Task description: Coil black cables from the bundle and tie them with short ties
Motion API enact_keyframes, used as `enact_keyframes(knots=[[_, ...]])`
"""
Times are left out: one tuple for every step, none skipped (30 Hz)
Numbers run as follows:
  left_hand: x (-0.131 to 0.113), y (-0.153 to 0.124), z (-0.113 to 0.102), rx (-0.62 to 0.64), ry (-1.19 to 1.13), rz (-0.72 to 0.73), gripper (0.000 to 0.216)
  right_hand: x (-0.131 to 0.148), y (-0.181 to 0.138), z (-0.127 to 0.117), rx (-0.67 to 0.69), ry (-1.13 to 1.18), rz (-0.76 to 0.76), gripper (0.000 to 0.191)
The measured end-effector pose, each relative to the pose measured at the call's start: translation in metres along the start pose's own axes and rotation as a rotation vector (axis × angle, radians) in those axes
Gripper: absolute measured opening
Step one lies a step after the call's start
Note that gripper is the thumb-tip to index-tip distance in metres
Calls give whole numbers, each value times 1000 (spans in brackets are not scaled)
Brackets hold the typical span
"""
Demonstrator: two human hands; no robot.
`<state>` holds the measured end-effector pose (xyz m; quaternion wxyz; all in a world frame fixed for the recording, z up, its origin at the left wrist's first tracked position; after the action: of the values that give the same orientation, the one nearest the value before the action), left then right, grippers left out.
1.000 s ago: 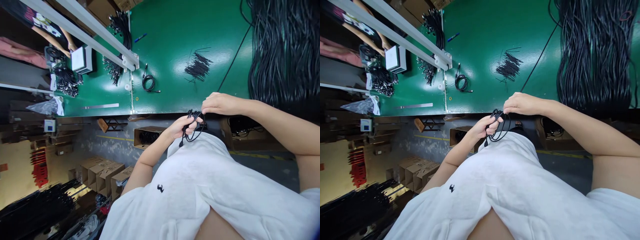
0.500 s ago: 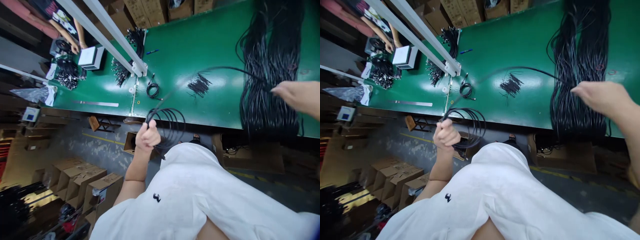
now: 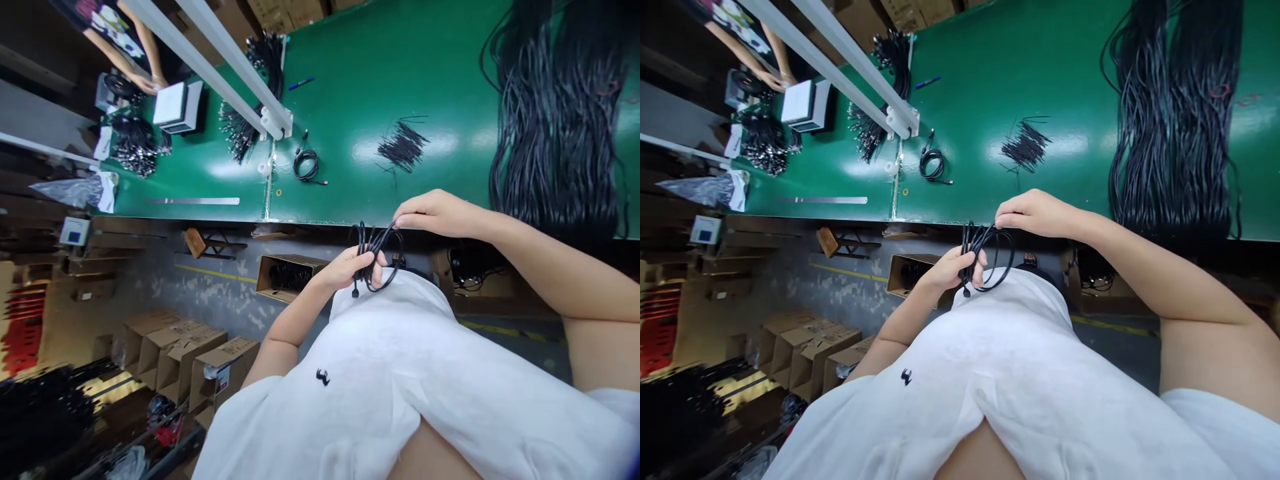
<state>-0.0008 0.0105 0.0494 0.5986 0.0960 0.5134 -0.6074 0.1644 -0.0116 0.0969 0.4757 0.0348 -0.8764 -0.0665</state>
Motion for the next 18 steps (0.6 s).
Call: enact_keyframes(knots=[[0, -2, 2, 8, -37, -16, 41, -10, 1, 2, 12, 14, 17, 41], [-1, -3, 2, -5, -84, -37, 37, -23, 0, 4, 24, 25, 32, 41], [-4, -5, 0, -39, -139, -54, 32, -40, -3, 5, 22, 27, 52, 43], [-7, -7, -5, -91, -200, -58, 29, -60, -7, 5, -2, 15, 82, 44], [-13, -11, -12, -160, -267, -37, 29, -84, -13, 3, -39, -13, 131, 45], [-21, -15, -21, -243, -337, 10, 32, -110, -22, 1, -88, -54, 200, 46], [-30, -20, -31, -334, -401, 76, 35, -136, -33, -1, -140, -97, 275, 47], [-38, -27, -41, -422, -454, 144, 38, -161, -46, 0, -164, -137, 354, 47], [-46, -33, -50, -499, -489, 200, 38, -182, -60, 4, -173, -154, 406, 45], [-51, -39, -57, -558, -506, 236, 38, -196, -72, 11, -149, -162, 417, 43], [-55, -43, -62, -601, -510, 256, 36, -206, -84, 19, -119, -171, 417, 41], [-58, -47, -67, -629, -504, 268, 35, -211, -95, 27, -88, -177, 408, 38], [-60, -48, -71, -648, -492, 279, 34, -212, -105, 35, -57, -187, 401, 36], [-62, -49, -74, -659, -474, 289, 33, -210, -114, 42, -29, -209, 402, 34], [-63, -48, -77, -659, -451, 293, 32, -204, -120, 48, -3, -254, 401, 32], [-62, -46, -79, -648, -421, 288, 32, -195, -124, 51, 23, -334, 390, 32], [-60, -41, -79, -627, -381, 271, 31, -181, -125, 53, 52, -447, 354, 31], [-56, -35, -79, -604, -330, 245, 30, -163, -123, 54, 81, -573, 289, 30]])
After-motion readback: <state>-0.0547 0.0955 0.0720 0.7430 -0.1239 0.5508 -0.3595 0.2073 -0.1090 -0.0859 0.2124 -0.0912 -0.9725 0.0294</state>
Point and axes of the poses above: each hand's wrist, its own y-axis towards the middle knuckle, its own z-axis out of the palm, x = y × z, the point moved 7 cm from there along y, towards the middle knuckle, and after that the axes turned 11 degrees about -x, right-handed, at the moved point
